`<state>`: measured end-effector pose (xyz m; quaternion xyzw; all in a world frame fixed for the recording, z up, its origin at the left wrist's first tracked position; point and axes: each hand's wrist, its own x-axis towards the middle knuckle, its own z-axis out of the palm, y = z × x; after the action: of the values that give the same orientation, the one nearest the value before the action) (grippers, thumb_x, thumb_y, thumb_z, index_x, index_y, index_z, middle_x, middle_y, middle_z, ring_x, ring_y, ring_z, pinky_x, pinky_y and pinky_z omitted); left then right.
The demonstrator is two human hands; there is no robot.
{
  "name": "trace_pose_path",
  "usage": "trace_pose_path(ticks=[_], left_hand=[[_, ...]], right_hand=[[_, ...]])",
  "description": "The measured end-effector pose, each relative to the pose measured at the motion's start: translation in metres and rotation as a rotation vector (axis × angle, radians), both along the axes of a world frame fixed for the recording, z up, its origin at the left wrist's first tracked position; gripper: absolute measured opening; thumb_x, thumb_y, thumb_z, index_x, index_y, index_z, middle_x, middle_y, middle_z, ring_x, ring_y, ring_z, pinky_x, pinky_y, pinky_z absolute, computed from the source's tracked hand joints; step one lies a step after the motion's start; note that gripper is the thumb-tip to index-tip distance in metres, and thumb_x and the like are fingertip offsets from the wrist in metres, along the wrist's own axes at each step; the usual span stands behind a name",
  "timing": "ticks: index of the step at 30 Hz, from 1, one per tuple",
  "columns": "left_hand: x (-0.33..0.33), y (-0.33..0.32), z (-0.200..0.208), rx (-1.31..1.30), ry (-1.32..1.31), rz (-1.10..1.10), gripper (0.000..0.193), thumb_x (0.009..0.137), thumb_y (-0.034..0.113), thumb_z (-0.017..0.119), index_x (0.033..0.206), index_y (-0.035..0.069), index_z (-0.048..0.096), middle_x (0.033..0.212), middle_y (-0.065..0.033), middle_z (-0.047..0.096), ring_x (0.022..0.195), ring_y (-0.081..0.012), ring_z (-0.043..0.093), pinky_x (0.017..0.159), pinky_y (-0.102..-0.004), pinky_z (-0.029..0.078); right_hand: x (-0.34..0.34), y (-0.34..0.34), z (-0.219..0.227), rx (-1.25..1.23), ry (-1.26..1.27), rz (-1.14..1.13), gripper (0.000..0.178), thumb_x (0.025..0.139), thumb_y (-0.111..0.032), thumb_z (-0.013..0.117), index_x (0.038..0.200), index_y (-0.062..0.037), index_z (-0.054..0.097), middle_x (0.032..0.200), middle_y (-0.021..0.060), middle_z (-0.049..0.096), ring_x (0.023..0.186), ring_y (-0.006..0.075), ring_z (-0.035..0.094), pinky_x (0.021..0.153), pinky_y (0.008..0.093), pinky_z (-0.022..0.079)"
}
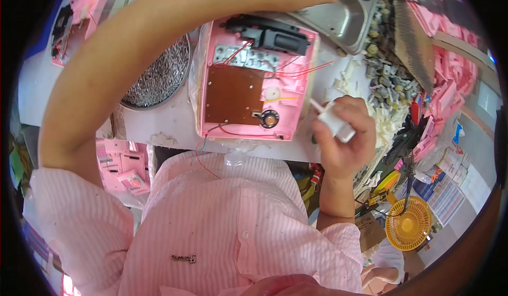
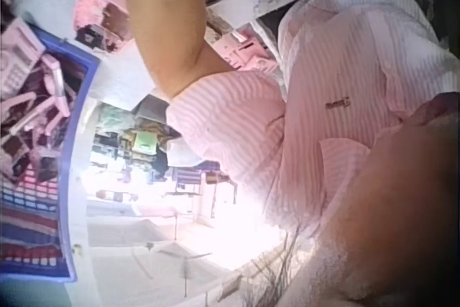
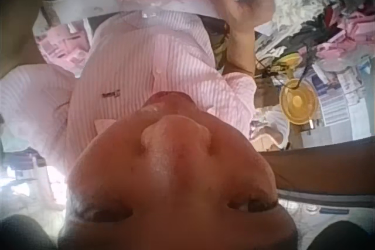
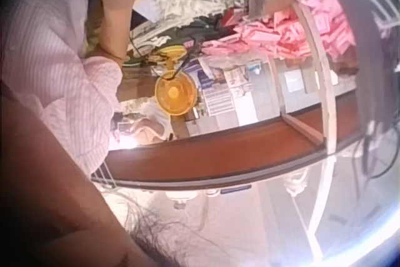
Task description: Assembling the internal components of a pink electronic toy, including soldering wires and securing housing with an electric screwdriver.
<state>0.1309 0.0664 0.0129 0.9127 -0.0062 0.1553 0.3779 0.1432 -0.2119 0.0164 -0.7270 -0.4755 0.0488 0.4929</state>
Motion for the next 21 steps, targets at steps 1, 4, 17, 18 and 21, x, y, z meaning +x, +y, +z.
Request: trace_pose_path(ticks=[1, 4, 17, 18, 21], left_hand=[[-0.005, 0.000, 0.005, -0.113, 0.024, -0.006, 0.020, 0.087, 0.013, 0.067, 0.098, -0.003, 0.071, 0.093, -0.0181, 0.073, 0.082, -0.0287, 0.070, 0.076, -0.0374, 0.055], [-0.019, -0.012, 0.036, -0.400, 0.147, 0.059, 0.020, 0.087, 0.014, 0.072, 0.100, -0.002, 0.073, 0.089, -0.0133, 0.074, 0.076, -0.0178, 0.068, 0.071, -0.0310, 0.054], [-0.056, -0.029, 0.025, -0.285, -0.215, 0.065, 0.025, 0.099, 0.023, 0.064, 0.097, -0.002, 0.067, 0.083, -0.0022, 0.068, 0.064, -0.0069, 0.057, 0.058, -0.0226, 0.048], [-0.057, -0.029, 0.029, -0.473, -0.052, 0.063, 0.025, 0.100, 0.023, 0.063, 0.099, -0.002, 0.067, 0.083, -0.0022, 0.067, 0.062, -0.0064, 0.055, 0.056, -0.0218, 0.047], [-0.057, -0.025, 0.036, -1.026, 0.347, 0.051, 0.026, 0.101, 0.024, 0.061, 0.104, -0.001, 0.066, 0.082, -0.0022, 0.065, 0.059, -0.0050, 0.051, 0.054, -0.0196, 0.043]], right_hand=[[0.004, -0.002, 0.003, 0.031, 0.047, -0.107, 0.039, 0.074, 0.000, 0.085, 0.104, -0.0011, 0.060, 0.089, 0.0143, 0.069, 0.082, 0.0239, 0.065, 0.070, 0.0347, 0.052], [0.025, 0.026, 0.023, 0.177, 0.442, -0.357, 0.031, 0.085, 0.002, 0.075, 0.109, 0.0017, 0.055, 0.089, 0.0165, 0.069, 0.080, 0.0195, 0.070, 0.067, 0.0315, 0.059], [0.045, 0.083, 0.023, 0.354, 1.080, 0.072, 0.033, 0.085, 0.004, 0.075, 0.110, 0.0032, 0.054, 0.095, 0.0180, 0.071, 0.081, 0.0228, 0.074, 0.073, 0.0307, 0.063], [0.045, 0.083, 0.022, 0.337, 0.972, 0.063, 0.032, 0.084, 0.005, 0.076, 0.109, 0.0028, 0.055, 0.095, 0.0166, 0.071, 0.082, 0.0213, 0.073, 0.074, 0.0296, 0.062], [0.046, 0.082, 0.018, 0.283, 0.559, 0.036, 0.030, 0.082, 0.005, 0.077, 0.105, 0.0015, 0.058, 0.096, 0.0121, 0.070, 0.086, 0.0168, 0.070, 0.076, 0.0267, 0.058]])
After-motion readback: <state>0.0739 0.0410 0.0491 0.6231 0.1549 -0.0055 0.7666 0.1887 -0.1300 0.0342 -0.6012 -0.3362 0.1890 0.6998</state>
